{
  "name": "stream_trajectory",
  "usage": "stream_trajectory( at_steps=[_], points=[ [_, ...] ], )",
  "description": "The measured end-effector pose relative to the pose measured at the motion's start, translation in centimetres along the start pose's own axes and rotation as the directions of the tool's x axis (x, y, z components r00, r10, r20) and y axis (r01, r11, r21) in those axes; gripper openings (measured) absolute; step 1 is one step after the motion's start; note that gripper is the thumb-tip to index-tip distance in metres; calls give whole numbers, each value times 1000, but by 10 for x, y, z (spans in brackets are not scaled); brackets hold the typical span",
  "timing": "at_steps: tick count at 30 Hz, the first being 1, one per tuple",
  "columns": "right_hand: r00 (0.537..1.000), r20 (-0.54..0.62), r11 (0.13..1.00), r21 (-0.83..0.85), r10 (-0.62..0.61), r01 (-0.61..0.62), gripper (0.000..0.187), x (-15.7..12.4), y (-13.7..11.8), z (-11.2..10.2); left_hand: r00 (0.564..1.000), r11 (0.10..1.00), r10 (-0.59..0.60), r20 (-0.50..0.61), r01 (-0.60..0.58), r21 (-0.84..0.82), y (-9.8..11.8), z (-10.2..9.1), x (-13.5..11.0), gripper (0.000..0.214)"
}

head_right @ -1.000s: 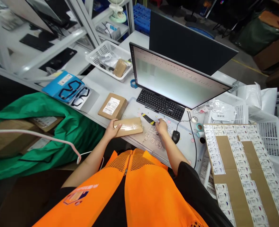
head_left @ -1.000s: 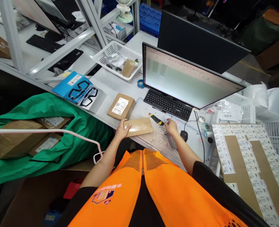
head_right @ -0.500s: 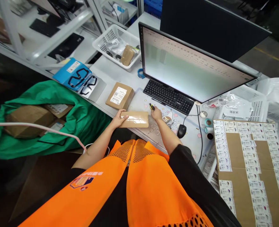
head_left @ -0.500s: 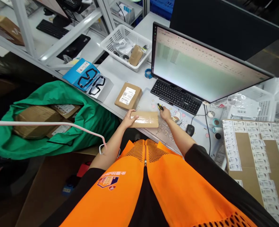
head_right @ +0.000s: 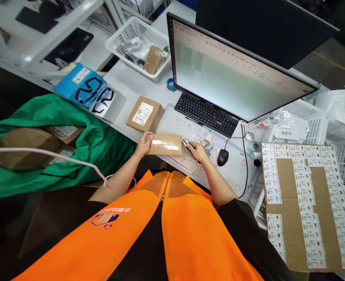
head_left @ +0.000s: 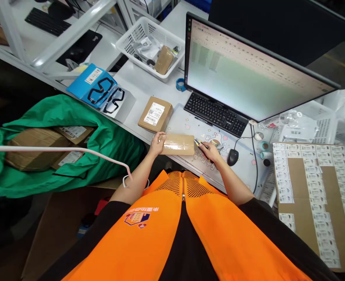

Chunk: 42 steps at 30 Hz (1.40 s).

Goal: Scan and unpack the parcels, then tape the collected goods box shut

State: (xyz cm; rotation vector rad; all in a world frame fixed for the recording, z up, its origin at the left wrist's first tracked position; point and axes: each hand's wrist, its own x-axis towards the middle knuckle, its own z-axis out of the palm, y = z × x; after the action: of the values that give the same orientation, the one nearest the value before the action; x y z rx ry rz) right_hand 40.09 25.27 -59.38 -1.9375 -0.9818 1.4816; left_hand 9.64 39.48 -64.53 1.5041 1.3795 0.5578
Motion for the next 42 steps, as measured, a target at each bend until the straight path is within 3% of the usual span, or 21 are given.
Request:
stream_trajectory(
  at_steps=[8, 13, 15, 18, 20, 22, 24, 25, 26, 28, 30, 32, 35, 39, 42],
  points=[
    [996, 77, 999, -8, 36, -36, 53, -32, 0, -3, 999, 999, -23, -47, 24, 21, 6, -2, -2, 28],
    [986, 166, 999, -30, 17, -12, 47, -67, 23, 16, 996, 999, -47, -80, 46, -4, 12, 8, 2, 23],
    [991, 134, 1000, 1, 29, -29, 47, -77, 36, 24, 981, 996, -89, -172, 89, -11, 15, 18, -5, 23],
    [988, -39, 979, 143, 151, -144, 50, -84, 53, 22, 937, 978, -191, -293, 208, 28, 13, 30, -39, 26],
    [966, -133, 961, 196, 224, -196, 47, -84, 61, 10, 948, 958, -233, -216, 262, 115, 10, 27, -74, 30],
    [946, -188, 953, 200, 263, -226, 39, -83, 66, -5, 961, 941, -269, 65, 248, 231, 11, 16, -107, 31],
    [928, -223, 945, 205, 298, -254, 34, -81, 67, -15, 885, 938, -266, 381, 147, 314, 22, 4, -125, 30],
    [923, -231, 942, 213, 308, -261, 34, -80, 66, -18, 857, 943, -228, 461, 75, 325, 32, 1, -126, 33],
    [921, -229, 938, 224, 315, -266, 34, -79, 65, -18, 865, 947, -154, 477, -7, 320, 43, 0, -121, 35],
    [930, -200, 934, 250, 309, -256, 41, -78, 60, -14, 929, 934, 76, 362, -193, 301, 65, 8, -97, 37],
    [951, -152, 937, 269, 271, -224, 56, -80, 56, -7, 924, 892, 253, 287, -338, 299, 81, 25, -65, 62],
    [967, -107, 941, 279, 229, -192, 75, -85, 55, -1, 914, 882, 230, 334, -341, 324, 84, 42, -38, 81],
    [979, -64, 944, 285, 193, -167, 92, -94, 61, 5, 928, 894, 56, 369, -211, 396, 71, 53, -25, 80],
    [985, -73, 949, 289, 155, -127, 89, -101, 70, 12, 965, 876, -38, 259, -93, 474, 45, 39, -49, 70],
    [991, -68, 957, 277, 113, -90, 85, -99, 66, 16, 982, 899, 26, 188, -106, 426, 34, 31, -67, 55]
  ],
)
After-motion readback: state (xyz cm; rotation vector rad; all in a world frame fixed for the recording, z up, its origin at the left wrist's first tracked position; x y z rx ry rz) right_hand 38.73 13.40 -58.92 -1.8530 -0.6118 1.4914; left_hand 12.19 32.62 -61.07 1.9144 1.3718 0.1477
